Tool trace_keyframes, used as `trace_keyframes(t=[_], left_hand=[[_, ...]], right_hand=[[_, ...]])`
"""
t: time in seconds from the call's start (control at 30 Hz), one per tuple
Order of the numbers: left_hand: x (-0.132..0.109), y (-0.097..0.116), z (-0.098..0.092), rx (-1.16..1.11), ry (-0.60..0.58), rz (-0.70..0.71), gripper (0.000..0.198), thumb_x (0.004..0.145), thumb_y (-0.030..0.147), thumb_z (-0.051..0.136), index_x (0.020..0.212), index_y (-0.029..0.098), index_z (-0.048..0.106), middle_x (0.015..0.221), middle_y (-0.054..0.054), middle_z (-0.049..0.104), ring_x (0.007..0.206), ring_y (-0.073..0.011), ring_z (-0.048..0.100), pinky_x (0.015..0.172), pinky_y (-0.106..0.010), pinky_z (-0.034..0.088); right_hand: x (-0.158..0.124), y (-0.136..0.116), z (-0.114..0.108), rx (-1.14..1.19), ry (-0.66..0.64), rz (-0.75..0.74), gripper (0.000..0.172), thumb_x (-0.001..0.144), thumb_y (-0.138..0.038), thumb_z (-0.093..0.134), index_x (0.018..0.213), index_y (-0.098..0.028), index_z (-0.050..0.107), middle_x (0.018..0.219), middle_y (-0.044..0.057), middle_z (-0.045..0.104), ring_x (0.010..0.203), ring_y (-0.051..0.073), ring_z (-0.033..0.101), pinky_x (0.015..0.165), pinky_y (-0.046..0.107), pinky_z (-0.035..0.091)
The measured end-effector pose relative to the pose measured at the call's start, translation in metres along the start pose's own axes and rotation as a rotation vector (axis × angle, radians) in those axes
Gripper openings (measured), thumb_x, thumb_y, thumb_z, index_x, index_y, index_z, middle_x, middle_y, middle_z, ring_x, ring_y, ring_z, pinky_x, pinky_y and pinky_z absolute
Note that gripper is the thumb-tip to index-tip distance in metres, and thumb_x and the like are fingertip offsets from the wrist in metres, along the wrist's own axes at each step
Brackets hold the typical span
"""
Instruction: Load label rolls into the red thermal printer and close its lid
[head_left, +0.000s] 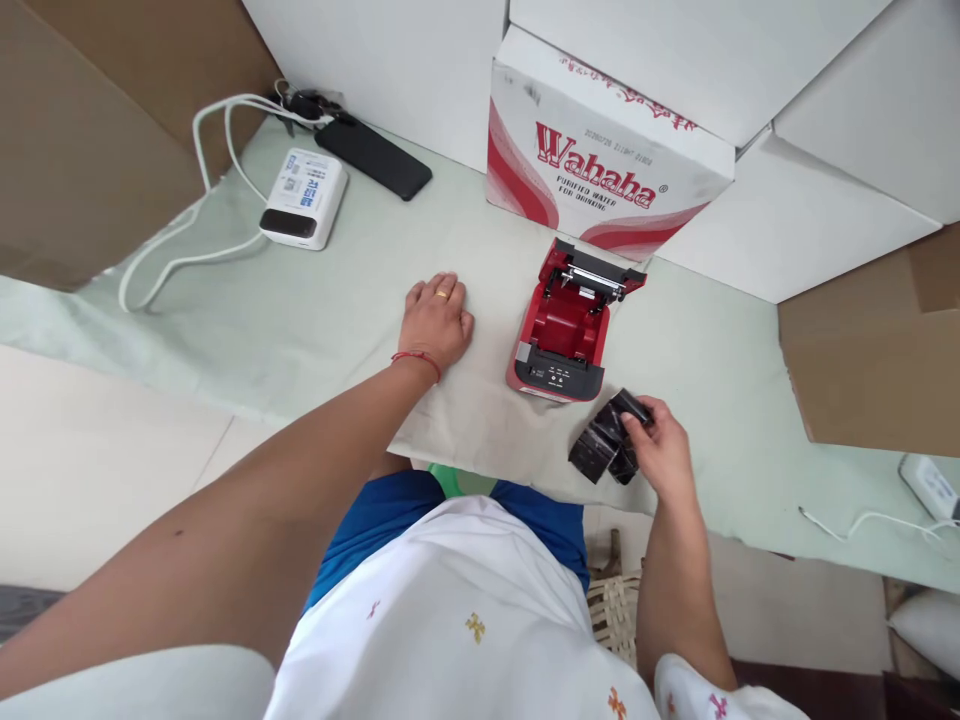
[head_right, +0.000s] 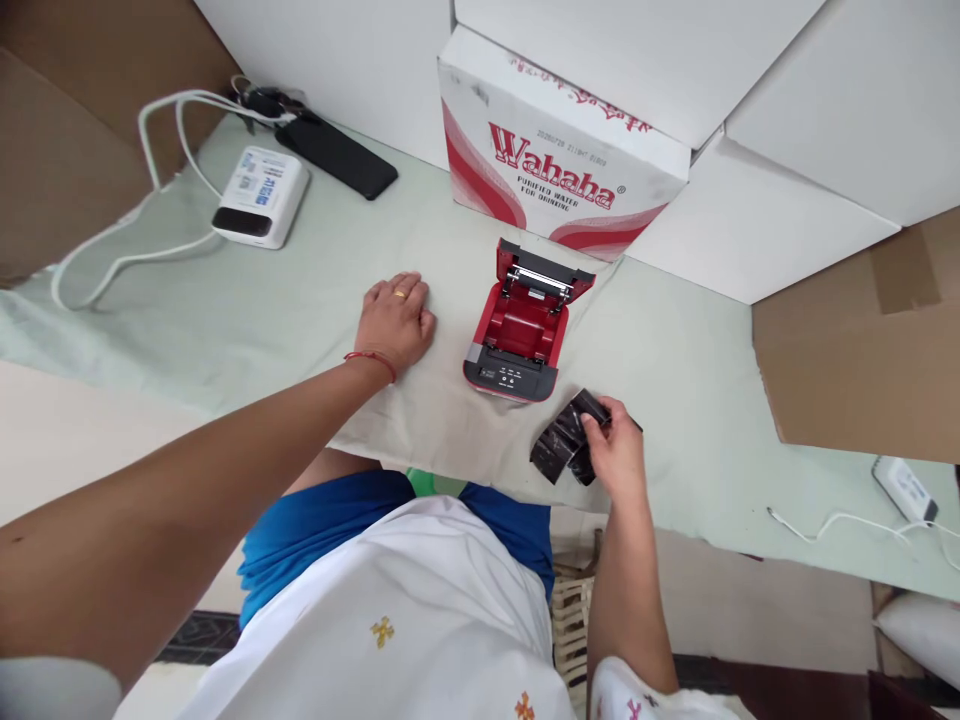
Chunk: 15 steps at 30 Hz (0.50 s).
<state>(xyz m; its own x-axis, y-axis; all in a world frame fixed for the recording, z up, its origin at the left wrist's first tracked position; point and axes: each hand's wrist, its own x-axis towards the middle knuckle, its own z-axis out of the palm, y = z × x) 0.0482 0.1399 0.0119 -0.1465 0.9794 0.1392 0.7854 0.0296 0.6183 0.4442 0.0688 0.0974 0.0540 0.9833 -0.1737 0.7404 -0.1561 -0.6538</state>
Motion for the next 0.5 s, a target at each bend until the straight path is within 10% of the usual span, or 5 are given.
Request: trace_keyframes(t=[0.5], left_hand=[[-0.001,0.012,-0.006,0.211,-0.031,-0.017,0.060,0.104,0.025,0.044,0.154,0.004,0.068,0.175,-0.028,0.059,0.168,-0.0427,0.052,0.143,-0.066,0.032]], right_hand=[[0.003,0.033,-0.025,-0.471,0.006,0.099,0.060,0.098,-0.033,0.054,0.153,-0.015,0.070,0.158,0.024,0.067,0.121,0.037,0.075,0.101,0.052,0.059]])
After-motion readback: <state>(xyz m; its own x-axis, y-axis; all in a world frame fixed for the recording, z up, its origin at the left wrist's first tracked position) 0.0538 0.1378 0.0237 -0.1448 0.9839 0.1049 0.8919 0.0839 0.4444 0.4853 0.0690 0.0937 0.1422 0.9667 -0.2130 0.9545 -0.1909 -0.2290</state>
